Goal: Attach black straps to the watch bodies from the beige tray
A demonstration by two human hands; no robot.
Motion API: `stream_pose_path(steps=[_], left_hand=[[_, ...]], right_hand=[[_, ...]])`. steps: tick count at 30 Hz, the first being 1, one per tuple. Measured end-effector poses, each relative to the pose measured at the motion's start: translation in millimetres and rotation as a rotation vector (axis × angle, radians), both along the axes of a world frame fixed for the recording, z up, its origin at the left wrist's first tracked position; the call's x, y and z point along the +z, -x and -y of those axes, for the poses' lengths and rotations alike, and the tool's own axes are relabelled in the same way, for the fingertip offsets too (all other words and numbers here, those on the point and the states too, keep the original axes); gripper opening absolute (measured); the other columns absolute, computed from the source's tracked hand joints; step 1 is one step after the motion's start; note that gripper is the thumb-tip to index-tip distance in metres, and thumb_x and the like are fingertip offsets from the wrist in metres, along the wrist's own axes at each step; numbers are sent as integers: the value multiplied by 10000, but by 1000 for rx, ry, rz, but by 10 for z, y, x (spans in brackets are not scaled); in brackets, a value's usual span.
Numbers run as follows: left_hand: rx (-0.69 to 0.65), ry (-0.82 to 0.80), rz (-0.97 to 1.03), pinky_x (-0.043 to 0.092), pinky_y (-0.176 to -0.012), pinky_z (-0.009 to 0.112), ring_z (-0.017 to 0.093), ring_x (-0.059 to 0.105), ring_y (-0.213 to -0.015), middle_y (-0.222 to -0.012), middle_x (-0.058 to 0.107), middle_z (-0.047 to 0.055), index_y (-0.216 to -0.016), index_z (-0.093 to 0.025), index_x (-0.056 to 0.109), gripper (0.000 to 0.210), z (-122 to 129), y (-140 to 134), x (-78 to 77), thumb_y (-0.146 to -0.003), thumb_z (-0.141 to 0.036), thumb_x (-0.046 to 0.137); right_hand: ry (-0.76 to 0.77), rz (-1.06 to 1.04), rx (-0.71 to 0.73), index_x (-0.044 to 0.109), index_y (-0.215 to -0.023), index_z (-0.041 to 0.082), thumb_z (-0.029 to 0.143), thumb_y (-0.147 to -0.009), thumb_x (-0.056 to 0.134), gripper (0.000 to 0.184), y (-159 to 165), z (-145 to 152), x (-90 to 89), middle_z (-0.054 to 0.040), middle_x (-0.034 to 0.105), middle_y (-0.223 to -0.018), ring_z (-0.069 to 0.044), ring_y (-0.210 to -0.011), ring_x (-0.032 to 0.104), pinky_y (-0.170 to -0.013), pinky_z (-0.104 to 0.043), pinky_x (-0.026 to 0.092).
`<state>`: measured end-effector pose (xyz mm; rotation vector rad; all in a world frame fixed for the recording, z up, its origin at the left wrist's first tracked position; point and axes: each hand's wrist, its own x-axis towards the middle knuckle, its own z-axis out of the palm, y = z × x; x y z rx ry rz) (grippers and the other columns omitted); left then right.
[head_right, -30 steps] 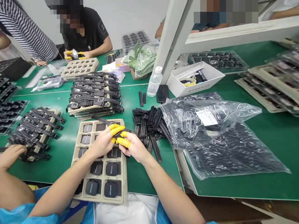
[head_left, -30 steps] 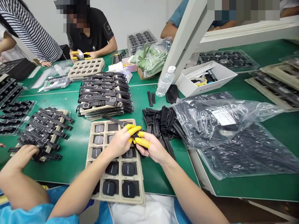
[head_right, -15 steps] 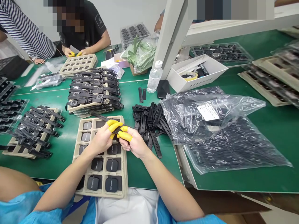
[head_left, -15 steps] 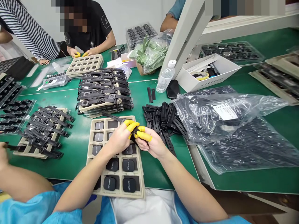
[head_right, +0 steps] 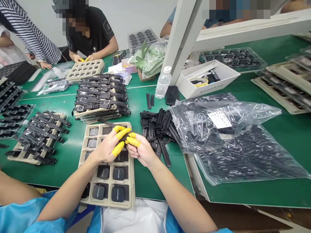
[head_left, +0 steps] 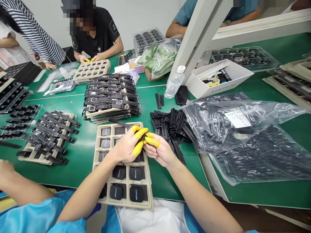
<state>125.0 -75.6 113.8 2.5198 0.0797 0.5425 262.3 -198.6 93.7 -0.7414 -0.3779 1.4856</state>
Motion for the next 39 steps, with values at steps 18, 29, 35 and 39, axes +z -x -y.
stream_pose_path(steps=[18,29,35,39], left_hand=[[51,-175,-116,590,-963,442,275,596,-1108,-1159,591,166,-1322,-117,529,363,7,-13,2,-987,-213,429],[35,20,-66,566,-979,402,250,603,-1123,-1169,613,138,-1327,-161,524,342,34,-45,-10,-1032,-246,373],[10,144,29,542,-1043,438,267,594,-1208,-1251,608,155,-1430,-177,478,409,33,-18,11,-1042,-307,450],[-20,260,28,542,-1068,435,277,607,-1252,-1362,595,149,-1575,-231,311,703,58,13,157,-969,-370,640]], right_hand=[[78,90,11,497,-840,221,544,-799,807,449,35,-6,-34,142,324,-475,-40,-406,127,-373,-161,140],[34,67,5,488,-822,226,529,-827,804,438,37,10,-83,148,284,-466,-38,-395,114,-365,-154,141],[-25,138,-32,516,-830,225,572,-848,776,434,48,23,-79,139,308,-468,-41,-389,147,-374,-173,165],[-123,282,-107,538,-853,231,601,-901,705,409,-13,60,-113,106,383,-481,-70,-406,252,-413,-214,243]])
